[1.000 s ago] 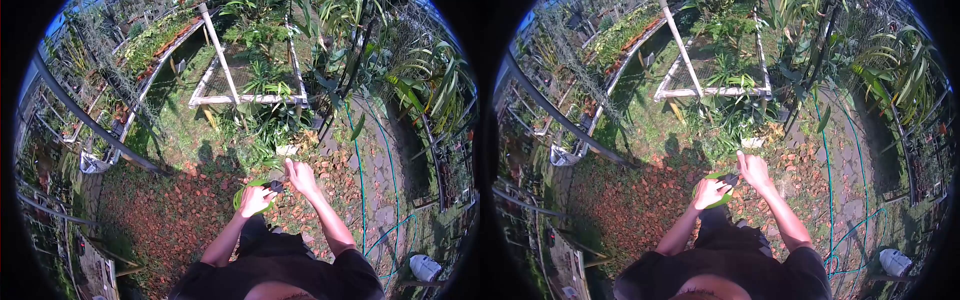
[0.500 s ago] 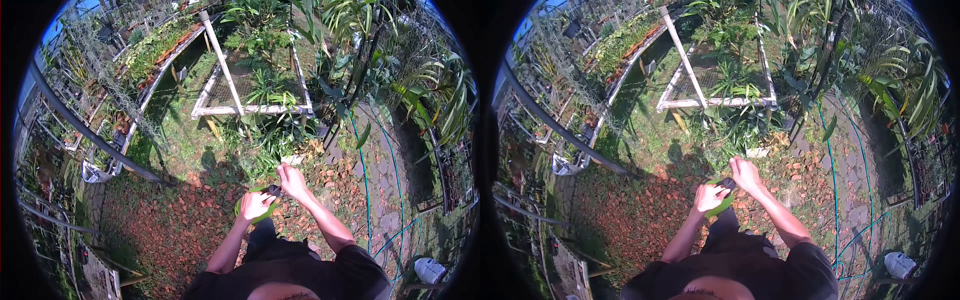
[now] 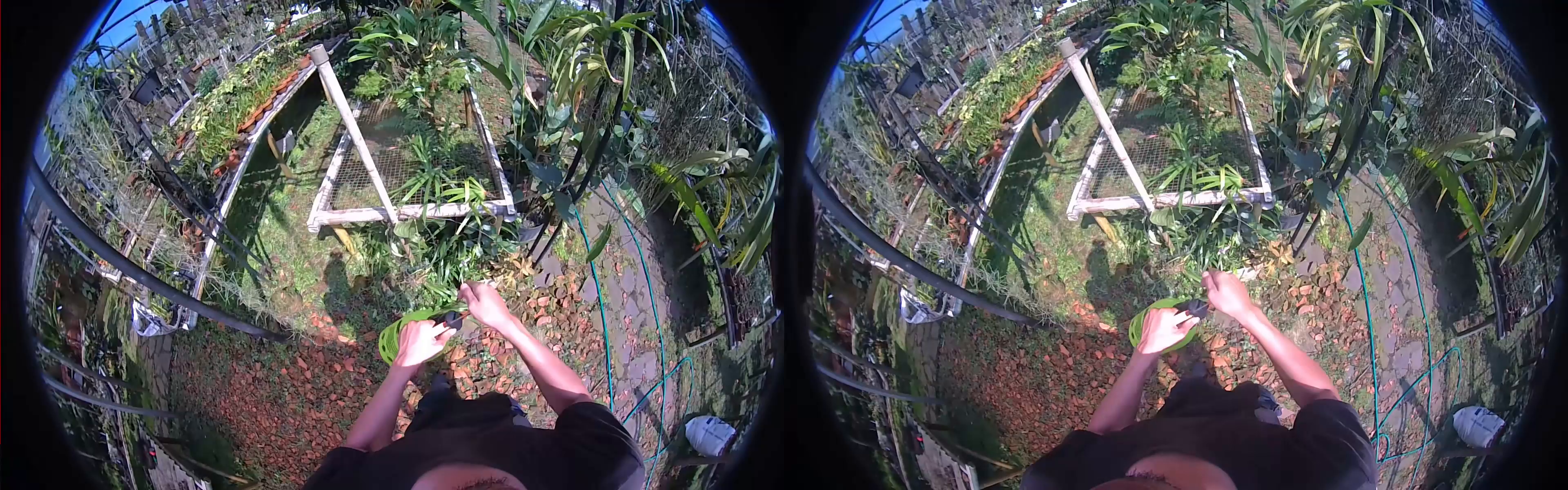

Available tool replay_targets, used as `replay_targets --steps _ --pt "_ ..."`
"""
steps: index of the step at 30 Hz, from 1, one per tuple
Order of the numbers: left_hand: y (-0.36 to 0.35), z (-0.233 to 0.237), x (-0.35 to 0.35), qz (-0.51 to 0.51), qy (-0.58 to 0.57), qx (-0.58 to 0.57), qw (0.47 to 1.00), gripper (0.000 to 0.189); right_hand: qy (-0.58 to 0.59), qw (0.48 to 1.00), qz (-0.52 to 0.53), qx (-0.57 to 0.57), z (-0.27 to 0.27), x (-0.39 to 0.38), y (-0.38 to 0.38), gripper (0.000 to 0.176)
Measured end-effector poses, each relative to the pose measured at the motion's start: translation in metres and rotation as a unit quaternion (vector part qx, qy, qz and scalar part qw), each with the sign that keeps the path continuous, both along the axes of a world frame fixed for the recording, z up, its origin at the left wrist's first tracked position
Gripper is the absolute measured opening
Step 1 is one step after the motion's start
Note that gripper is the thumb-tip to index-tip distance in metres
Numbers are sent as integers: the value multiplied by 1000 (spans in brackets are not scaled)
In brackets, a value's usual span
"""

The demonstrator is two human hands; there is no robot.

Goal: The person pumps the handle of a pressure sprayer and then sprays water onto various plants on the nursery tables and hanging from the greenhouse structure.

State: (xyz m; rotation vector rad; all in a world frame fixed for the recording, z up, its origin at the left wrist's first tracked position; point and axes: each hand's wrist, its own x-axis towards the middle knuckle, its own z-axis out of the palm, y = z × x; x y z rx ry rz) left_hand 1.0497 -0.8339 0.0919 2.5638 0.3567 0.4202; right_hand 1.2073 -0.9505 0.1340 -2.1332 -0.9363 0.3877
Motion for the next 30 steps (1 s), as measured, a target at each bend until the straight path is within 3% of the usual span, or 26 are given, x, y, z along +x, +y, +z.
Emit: replay_targets --steps 1,2,3,5,6,8,10,11,13,14,17,18,19,20,21,22,23,24,25,26,27,28,29,30 --pt "8 1 0 0 4 5 1000 23 70 993 60 -79 36 17 -6 43" --pt "11 2 0 1 11 7 1000 20 14 1000 -4 -16 59 25 -8 49" --pt "13 8 7 15 34 -14 999 21 -17 999 -20 -28 34 16 -1 49" --pt "7 14 28 -47 18 49 998 18 -89 994 -54 -45 -27 -3 26 47" --pt "8 9 33 -92 -6 114 989 15 -12 1000 -25 -14 -25 1 16 45" --pt "9 11 36 -52 5 90 995 13 -20 999 -18 42 -14 39 3 48" --pt "7 19 41 2 15 28 999 14 -14 990 -87 113 79 67 -12 47" --pt "5 10 49 43 65 4 997 15 -39 989 -86 114 56 62 -5 44" --pt "-13 18 72 31 19 25 999 14 -102 984 -85 123 -8 49 16 38" --pt "-17 16 78 31 28 63 997 15 -62 989 -52 123 -14 59 8 38" --pt "-21 -12 85 48 -41 55 996 20 -49 996 21 78 52 122 -23 36" --pt "-33 0 96 72 -11 14 997 22 14 989 -45 138 72 134 -28 36" --pt "-43 15 111 94 16 -24 995 23 -44 976 -115 180 35 124 -14 35" --pt "-53 11 130 148 55 -36 987 28 -67 986 -78 129 2 116 -10 35" --pt "-60 7 141 128 -27 -36 991 30 -93 992 -40 80 -18 117 -11 35" --pt "-62 7 146 116 -34 -2 993 32 -68 989 5 133 -12 133 -20 36" --pt "-69 5 146 105 -36 28 993 35 20 995 80 48 -4 161 -30 38" --pt "-71 0 147 138 44 28 989 39 11 995 64 72 31 180 -40 37" --pt "-76 4 159 160 55 14 986 42 3 994 50 94 56 191 -49 37" --pt "-85 7 172 182 67 -3 981 44 -72 969 -74 225 53 189 -49 35" --pt "-91 10 179 204 81 -17 975 46 -37 988 -48 142 18 169 -45 35" --pt "-92 11 180 123 10 -55 991 52 -54 990 -29 126 -15 165 -48 35" --pt "-101 14 178 146 45 -37 988 52 -70 991 -11 111 -34 165 -52 35" --pt "-109 22 178 165 79 -14 983 52 8 996 57 64 -19 187 -63 34"
